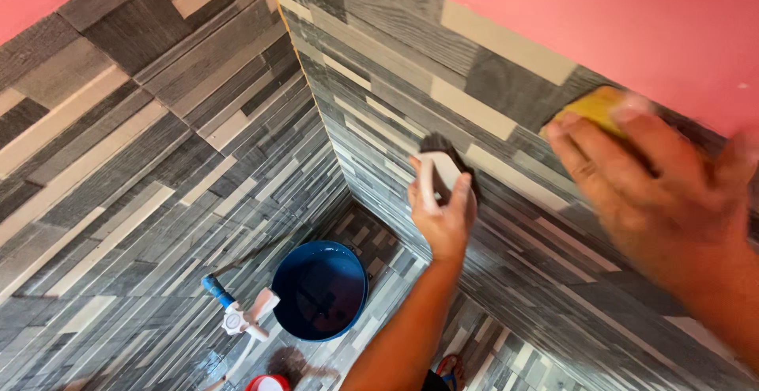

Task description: The person scrubs the tiled walls of a bathroom using a white scrubbing brush and a yellow sponge. They repeatedly dip the sponge into a red container of cleaning powder and apply it to the wall while scrubbing. The person cleans the corner where the pink wall meets the grey tiles and moves along the wall to clean different sections.

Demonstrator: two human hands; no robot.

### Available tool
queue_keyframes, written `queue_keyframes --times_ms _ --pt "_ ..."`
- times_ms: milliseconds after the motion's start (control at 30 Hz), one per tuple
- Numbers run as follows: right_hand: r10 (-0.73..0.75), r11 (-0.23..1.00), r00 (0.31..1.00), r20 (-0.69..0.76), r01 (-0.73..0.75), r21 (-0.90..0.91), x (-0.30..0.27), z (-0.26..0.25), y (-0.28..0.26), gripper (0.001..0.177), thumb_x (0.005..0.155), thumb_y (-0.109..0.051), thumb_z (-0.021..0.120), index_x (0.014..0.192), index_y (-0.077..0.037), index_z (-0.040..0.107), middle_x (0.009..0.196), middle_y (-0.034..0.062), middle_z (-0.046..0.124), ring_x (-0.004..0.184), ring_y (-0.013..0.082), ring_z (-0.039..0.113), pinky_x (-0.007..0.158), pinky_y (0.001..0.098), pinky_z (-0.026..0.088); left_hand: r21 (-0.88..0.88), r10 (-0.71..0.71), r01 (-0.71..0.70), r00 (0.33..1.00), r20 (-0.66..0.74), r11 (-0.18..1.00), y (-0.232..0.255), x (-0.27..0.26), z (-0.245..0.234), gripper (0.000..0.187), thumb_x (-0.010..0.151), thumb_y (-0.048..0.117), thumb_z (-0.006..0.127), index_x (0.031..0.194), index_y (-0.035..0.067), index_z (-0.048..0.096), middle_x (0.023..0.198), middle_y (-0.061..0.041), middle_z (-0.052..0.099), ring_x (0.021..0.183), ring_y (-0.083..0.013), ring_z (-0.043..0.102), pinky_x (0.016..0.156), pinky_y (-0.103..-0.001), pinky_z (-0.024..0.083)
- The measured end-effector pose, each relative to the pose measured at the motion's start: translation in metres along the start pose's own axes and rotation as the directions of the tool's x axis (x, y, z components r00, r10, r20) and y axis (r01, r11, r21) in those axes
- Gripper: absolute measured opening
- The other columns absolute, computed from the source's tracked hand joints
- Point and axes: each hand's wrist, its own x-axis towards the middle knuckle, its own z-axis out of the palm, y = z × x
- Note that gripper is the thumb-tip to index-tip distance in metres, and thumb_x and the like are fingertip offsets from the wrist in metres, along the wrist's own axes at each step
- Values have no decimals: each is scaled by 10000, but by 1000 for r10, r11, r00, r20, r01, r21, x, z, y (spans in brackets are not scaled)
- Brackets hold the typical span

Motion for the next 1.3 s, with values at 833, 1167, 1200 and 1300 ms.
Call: queue_keyframes --times_ms 833,1167,1200,1300 --pt "-360 819 927 105 368 -440 55 22 -10 784 937 -359 449 1652 -178 180 1761 7 143 1601 178 102 1256 550 -52 -82 127 -111 968 219 990 40 -98 13 773 939 299 811 1558 -9 467 1332 -173 515 1177 -349 573 965 -455 535" --pt "-210 913 961 181 259 -315 -38 21 7 583 935 -284 530 1513 -263 460 1576 -49 461 1477 131 439 1264 550 183 48 -37 41 996 -86 998 31 38 1 615 894 274 773 1408 14 558 1088 -147 583 919 -255 626 737 -349 541" --pt "-101 963 964 245 157 -219 -49 15 -1 589 917 -294 566 1504 -288 518 1574 -88 489 1467 108 450 1239 582 204 163 117 -95 984 -133 982 28 40 3 662 914 268 786 1465 5 533 1106 -149 567 976 -248 605 788 -346 533" --pt "131 991 984 121 -130 -14 -62 19 -16 493 952 -268 641 1441 -297 699 1537 -132 608 1462 96 479 1248 605 186 -929 -203 349 925 320 125 47 -35 40 368 999 298 768 1227 111 548 1047 -102 589 924 -242 572 764 -392 525"
